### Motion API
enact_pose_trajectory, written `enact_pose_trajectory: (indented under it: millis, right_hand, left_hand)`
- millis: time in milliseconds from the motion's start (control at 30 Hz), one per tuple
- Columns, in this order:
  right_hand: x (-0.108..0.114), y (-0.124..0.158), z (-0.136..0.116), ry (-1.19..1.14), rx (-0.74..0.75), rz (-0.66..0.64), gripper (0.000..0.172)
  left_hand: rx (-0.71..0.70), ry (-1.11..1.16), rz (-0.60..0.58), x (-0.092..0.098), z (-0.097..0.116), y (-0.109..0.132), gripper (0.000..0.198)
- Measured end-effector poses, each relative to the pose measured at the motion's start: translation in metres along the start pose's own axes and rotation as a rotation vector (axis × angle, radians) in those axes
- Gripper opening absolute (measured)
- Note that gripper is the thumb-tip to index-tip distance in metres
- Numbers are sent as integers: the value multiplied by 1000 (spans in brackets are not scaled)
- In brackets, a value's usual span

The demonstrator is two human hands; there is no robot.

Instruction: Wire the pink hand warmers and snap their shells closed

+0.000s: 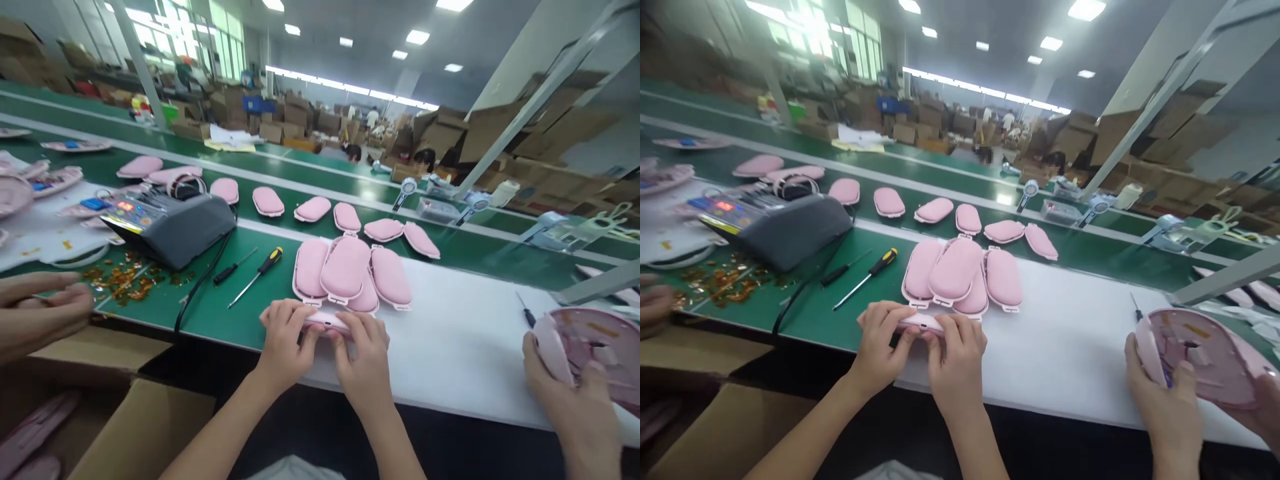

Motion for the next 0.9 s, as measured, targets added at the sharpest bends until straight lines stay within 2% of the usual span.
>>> enact_pose_trajectory:
  millis: [100, 167, 233, 333, 367, 400, 433, 467, 500, 567, 633, 700, 767, 833, 900]
  right_hand:
    - [4, 3, 1, 43, 113, -74, 27]
    - [12, 1, -3, 45, 155, -72, 25]
    - [28, -13, -12, 18, 189, -39, 21]
    - [56, -67, -22, -16, 169, 41, 19]
    - [62, -93, -20, -29, 103, 33, 18]
    - [64, -121, -13, -42, -25, -21, 17]
    - [60, -150, -1, -49, -189, -117, 16]
    - [55, -176, 11, -47, -282, -153, 16]
    - [46, -201, 26, -42, -359, -178, 16]
    - [22, -238, 62, -36, -521, -222, 21]
    - [-8, -258, 102, -49, -697, -284, 26]
    - [-38, -266, 136, -93, -847, -356, 30]
    - [-68, -268, 158, -154, -948, -422, 31]
    - [-98, -272, 166, -215, -1003, -476, 32]
    - [-128, -280, 163, -272, -1032, -526, 33]
  left_hand:
    - [-54, 29, -48, 8, -2, 1, 17]
    - [-100, 32, -13, 18, 3, -5, 16]
    - [-191, 42, 66, 32, 14, -26, 15]
    - [-415, 32, 207, 50, 33, -90, 14]
    - [-481, 15, 233, 51, 35, -119, 15]
    - [-496, 24, 228, 47, 32, -151, 15]
    - [-428, 47, 185, 39, 23, -185, 16]
    - [-226, 27, 111, 25, 4, -217, 21]
    - [36, -15, 2, 7, -21, -243, 30]
    - [226, -50, -126, -33, -63, -276, 35]
    - [381, -94, -283, -76, -106, -285, 36]
    - [540, -148, -417, -116, -143, -279, 41]
    - [639, -172, -525, -147, -170, -270, 41]
    - [684, -179, -588, -164, -187, -267, 41]
    - [706, -183, -600, -164, -197, -273, 43]
Point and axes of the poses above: each hand's wrist, its own y-axis away from the middle knuckle, its own x-axis out of the back of the hand, z = x × y, the point moved 4 cm from there along -y, towards the middle knuckle, and after that the axes turned 4 degrees about -x, right-handed, at the moved point
